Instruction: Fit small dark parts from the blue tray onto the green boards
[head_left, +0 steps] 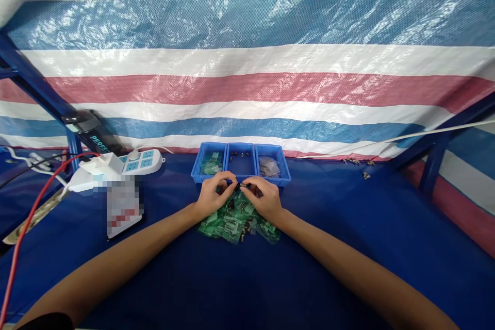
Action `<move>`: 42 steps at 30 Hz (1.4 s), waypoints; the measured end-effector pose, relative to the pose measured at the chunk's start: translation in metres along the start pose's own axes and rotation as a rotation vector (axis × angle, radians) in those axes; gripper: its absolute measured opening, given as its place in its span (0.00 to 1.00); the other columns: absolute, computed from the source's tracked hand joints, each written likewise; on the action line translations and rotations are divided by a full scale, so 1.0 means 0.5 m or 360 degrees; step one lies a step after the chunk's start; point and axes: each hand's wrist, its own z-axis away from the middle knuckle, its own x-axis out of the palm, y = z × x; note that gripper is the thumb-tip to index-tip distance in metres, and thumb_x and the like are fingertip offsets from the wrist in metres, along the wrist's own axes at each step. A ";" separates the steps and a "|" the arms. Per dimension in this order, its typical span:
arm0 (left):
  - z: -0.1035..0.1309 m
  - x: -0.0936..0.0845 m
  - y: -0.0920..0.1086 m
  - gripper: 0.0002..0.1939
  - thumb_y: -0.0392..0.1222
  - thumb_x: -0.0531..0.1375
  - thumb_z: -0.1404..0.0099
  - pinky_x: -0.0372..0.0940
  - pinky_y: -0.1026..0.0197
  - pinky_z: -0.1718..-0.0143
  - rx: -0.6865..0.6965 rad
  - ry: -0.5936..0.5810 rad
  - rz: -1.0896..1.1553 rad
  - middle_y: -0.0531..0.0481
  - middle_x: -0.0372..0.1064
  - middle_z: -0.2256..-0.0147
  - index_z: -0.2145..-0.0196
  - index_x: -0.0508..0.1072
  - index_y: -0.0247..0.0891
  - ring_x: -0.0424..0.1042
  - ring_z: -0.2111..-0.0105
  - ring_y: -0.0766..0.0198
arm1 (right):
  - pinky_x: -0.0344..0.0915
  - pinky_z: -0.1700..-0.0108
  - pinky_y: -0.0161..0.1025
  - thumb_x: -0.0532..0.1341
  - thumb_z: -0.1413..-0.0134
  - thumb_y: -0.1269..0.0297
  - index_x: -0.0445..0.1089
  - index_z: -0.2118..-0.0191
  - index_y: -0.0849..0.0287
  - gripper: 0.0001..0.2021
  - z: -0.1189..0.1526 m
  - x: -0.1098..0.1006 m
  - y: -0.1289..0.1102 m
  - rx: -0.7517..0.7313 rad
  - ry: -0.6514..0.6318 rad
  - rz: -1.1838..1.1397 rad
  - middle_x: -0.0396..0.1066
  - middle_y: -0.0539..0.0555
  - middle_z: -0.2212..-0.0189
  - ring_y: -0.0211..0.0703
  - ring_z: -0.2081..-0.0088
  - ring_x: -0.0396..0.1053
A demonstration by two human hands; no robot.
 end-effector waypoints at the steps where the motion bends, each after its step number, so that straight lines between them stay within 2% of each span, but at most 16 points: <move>1: 0.000 0.000 -0.001 0.08 0.38 0.57 0.36 0.57 0.68 0.82 0.0002 0.0002 0.0010 0.52 0.68 0.74 0.57 0.66 0.37 0.56 0.85 0.75 | 0.68 0.71 0.36 0.55 0.40 0.59 0.70 0.62 0.60 0.11 0.000 0.000 0.000 -0.0013 0.0004 -0.0019 0.73 0.56 0.70 0.36 0.77 0.67; 7: 0.002 0.004 -0.005 0.08 0.37 0.59 0.36 0.56 0.68 0.82 -0.0016 0.0047 0.0035 0.52 0.68 0.73 0.58 0.68 0.37 0.56 0.86 0.76 | 0.68 0.71 0.35 0.56 0.40 0.60 0.71 0.63 0.60 0.10 -0.003 -0.002 -0.004 -0.0077 0.0049 -0.0093 0.73 0.57 0.66 0.35 0.77 0.66; 16: 0.002 0.003 -0.005 0.08 0.36 0.59 0.37 0.56 0.68 0.82 -0.0013 0.0041 0.0004 0.50 0.71 0.68 0.59 0.68 0.37 0.57 0.86 0.76 | 0.67 0.72 0.34 0.57 0.41 0.60 0.71 0.63 0.61 0.10 0.000 -0.002 -0.007 0.0026 0.0096 -0.0076 0.73 0.54 0.73 0.36 0.78 0.67; 21: 0.001 0.002 -0.006 0.08 0.37 0.59 0.36 0.56 0.69 0.82 0.0012 0.0039 0.0008 0.50 0.71 0.68 0.58 0.68 0.37 0.56 0.86 0.77 | 0.67 0.74 0.33 0.57 0.42 0.61 0.71 0.65 0.60 0.09 -0.001 0.000 -0.005 -0.0051 0.0120 -0.0113 0.73 0.54 0.72 0.35 0.78 0.67; 28: 0.002 0.002 -0.008 0.09 0.37 0.59 0.36 0.56 0.69 0.82 0.0045 0.0026 -0.0027 0.52 0.71 0.70 0.57 0.68 0.38 0.56 0.86 0.77 | 0.65 0.76 0.33 0.60 0.43 0.63 0.73 0.65 0.60 0.07 0.000 0.006 -0.003 -0.0144 0.0219 -0.0113 0.72 0.52 0.78 0.35 0.80 0.67; 36: 0.003 0.002 -0.008 0.08 0.36 0.59 0.37 0.57 0.69 0.83 0.0063 0.0049 -0.0002 0.49 0.72 0.66 0.58 0.68 0.38 0.57 0.86 0.77 | 0.63 0.77 0.32 0.59 0.43 0.63 0.72 0.65 0.60 0.07 -0.001 0.007 0.000 -0.0171 0.0199 -0.0068 0.72 0.52 0.79 0.35 0.80 0.66; 42: 0.002 0.001 -0.004 0.08 0.34 0.59 0.37 0.57 0.70 0.83 0.0122 0.0060 -0.0043 0.50 0.73 0.67 0.58 0.69 0.38 0.57 0.86 0.77 | 0.64 0.75 0.33 0.58 0.41 0.62 0.72 0.66 0.60 0.09 -0.001 0.007 -0.001 -0.0157 0.0141 -0.0069 0.72 0.52 0.77 0.36 0.79 0.67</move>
